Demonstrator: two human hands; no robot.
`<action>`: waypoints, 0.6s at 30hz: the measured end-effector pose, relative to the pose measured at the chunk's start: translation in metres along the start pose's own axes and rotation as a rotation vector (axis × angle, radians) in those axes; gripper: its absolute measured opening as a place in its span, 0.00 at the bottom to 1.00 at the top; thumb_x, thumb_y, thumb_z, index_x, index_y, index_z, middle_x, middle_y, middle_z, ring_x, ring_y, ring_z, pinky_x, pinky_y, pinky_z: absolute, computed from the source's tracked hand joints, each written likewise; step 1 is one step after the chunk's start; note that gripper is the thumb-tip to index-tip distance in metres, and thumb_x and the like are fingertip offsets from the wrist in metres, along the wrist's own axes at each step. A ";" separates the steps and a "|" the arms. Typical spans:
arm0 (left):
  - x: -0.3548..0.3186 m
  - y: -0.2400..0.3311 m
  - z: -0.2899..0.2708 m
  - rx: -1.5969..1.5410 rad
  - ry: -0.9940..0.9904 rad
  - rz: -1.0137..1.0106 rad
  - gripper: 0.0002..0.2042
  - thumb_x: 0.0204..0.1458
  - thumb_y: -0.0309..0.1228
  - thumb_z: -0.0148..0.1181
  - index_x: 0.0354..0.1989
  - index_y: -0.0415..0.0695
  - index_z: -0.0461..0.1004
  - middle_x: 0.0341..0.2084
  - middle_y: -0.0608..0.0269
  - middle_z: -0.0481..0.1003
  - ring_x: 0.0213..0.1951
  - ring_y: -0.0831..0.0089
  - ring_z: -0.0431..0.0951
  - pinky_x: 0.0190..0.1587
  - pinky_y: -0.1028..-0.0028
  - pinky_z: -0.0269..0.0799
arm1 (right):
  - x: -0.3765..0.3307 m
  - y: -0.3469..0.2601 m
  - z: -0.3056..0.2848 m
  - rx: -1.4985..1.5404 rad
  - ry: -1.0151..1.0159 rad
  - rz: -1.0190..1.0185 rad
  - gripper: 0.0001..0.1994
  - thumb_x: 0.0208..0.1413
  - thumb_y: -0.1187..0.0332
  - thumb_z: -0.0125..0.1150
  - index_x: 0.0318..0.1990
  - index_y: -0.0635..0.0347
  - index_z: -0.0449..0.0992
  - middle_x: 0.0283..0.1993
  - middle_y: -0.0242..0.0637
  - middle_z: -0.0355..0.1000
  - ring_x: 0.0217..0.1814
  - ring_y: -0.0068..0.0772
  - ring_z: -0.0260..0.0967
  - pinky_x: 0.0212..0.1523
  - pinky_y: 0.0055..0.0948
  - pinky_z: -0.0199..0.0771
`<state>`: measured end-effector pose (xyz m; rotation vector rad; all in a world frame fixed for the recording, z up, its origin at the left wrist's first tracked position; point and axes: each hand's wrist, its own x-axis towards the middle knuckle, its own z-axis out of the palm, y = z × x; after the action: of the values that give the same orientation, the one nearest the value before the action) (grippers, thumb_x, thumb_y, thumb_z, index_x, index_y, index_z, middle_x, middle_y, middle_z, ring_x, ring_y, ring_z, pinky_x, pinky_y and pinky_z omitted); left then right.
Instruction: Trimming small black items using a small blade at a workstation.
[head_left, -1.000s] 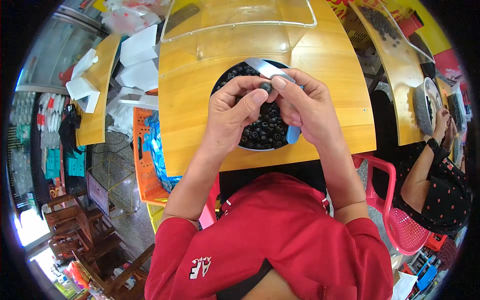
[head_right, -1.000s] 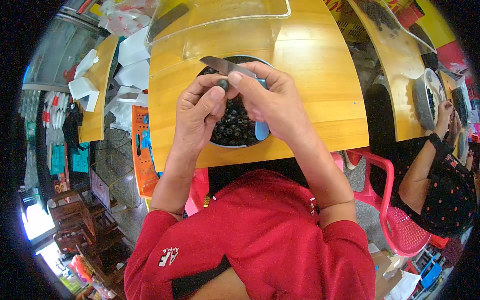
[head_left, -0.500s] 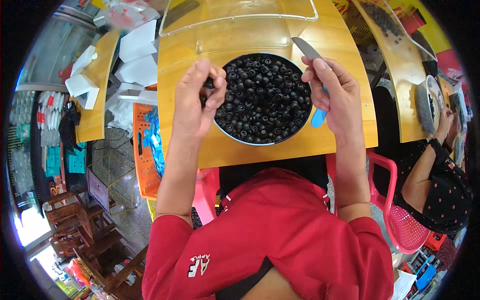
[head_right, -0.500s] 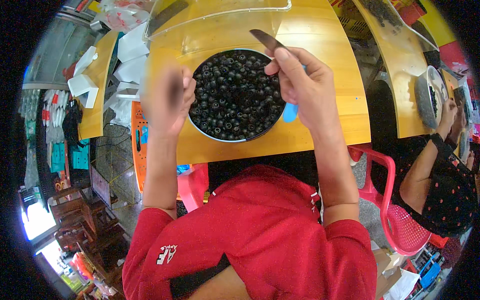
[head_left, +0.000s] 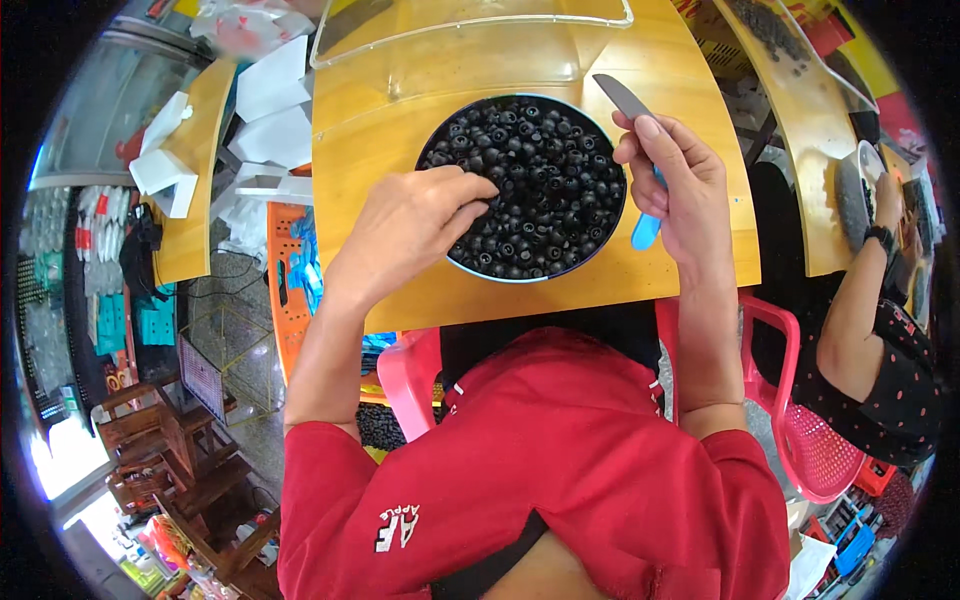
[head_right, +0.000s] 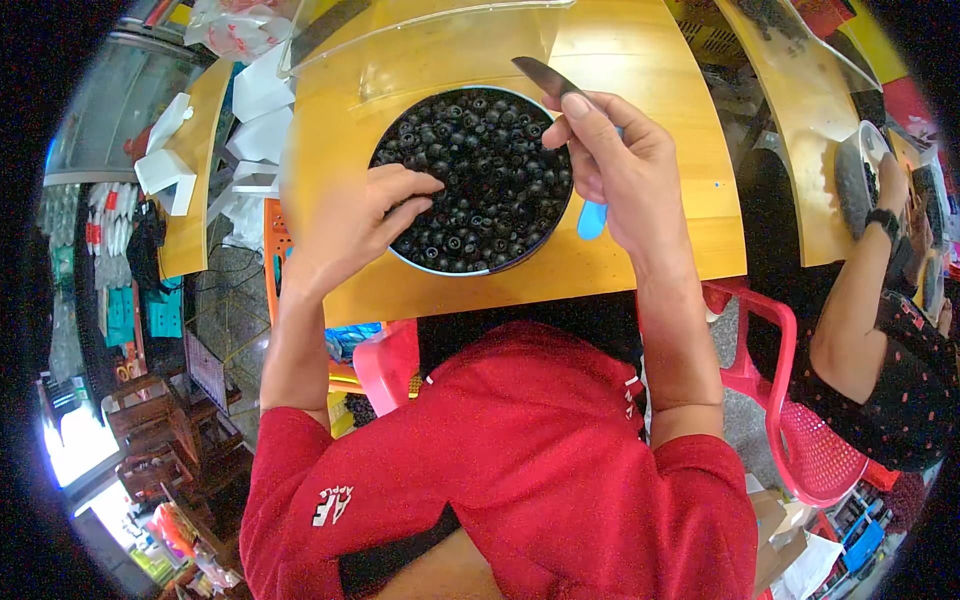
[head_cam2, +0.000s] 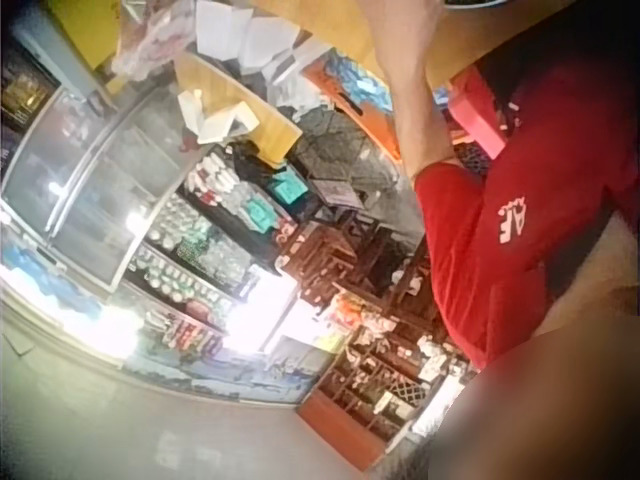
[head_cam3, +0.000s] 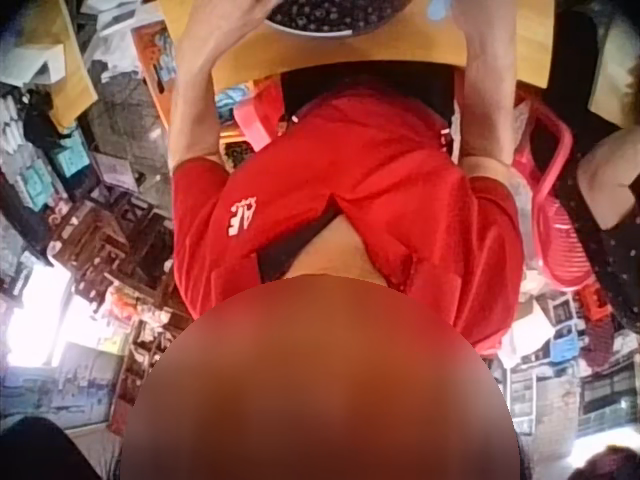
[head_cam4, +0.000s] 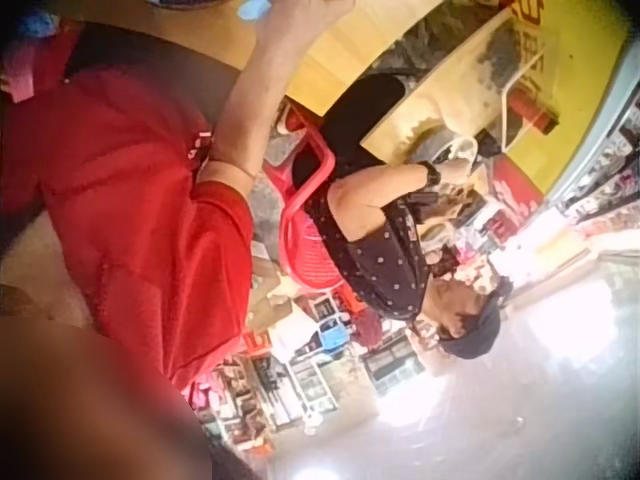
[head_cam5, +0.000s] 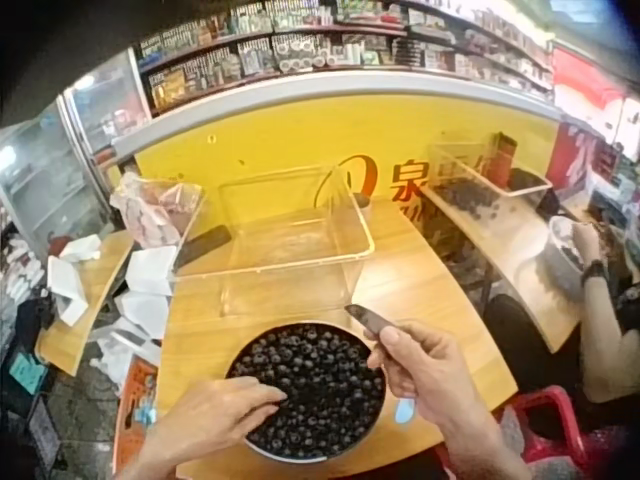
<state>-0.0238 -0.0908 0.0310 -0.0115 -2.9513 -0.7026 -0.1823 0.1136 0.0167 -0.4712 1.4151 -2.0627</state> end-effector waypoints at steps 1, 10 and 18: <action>0.000 0.001 0.000 0.000 -0.001 -0.001 0.08 0.48 0.28 0.59 0.37 0.43 0.76 0.29 0.57 0.76 0.33 0.58 0.77 0.34 0.65 0.71 | 0.000 0.001 0.001 -0.002 -0.001 0.010 0.12 0.61 0.68 0.51 0.44 0.69 0.74 0.29 0.33 0.72 0.14 0.09 0.49 0.14 0.11 0.48; 0.003 0.020 0.011 0.284 -0.006 -0.011 0.07 0.48 0.32 0.60 0.28 0.41 0.73 0.24 0.56 0.75 0.29 0.58 0.77 0.29 0.63 0.73 | -0.002 0.005 0.008 0.011 -0.028 0.038 0.12 0.61 0.68 0.51 0.44 0.67 0.75 0.28 0.32 0.72 0.14 0.09 0.49 0.14 0.11 0.48; 0.008 0.014 0.014 0.165 0.127 0.026 0.07 0.49 0.31 0.60 0.30 0.40 0.74 0.23 0.56 0.76 0.24 0.64 0.78 0.26 0.67 0.72 | -0.005 0.004 0.008 0.028 -0.034 0.052 0.11 0.61 0.69 0.51 0.44 0.67 0.75 0.29 0.32 0.72 0.14 0.09 0.49 0.14 0.11 0.48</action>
<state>-0.0324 -0.0723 0.0260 0.0075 -2.8710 -0.4371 -0.1726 0.1101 0.0160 -0.4510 1.3631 -2.0213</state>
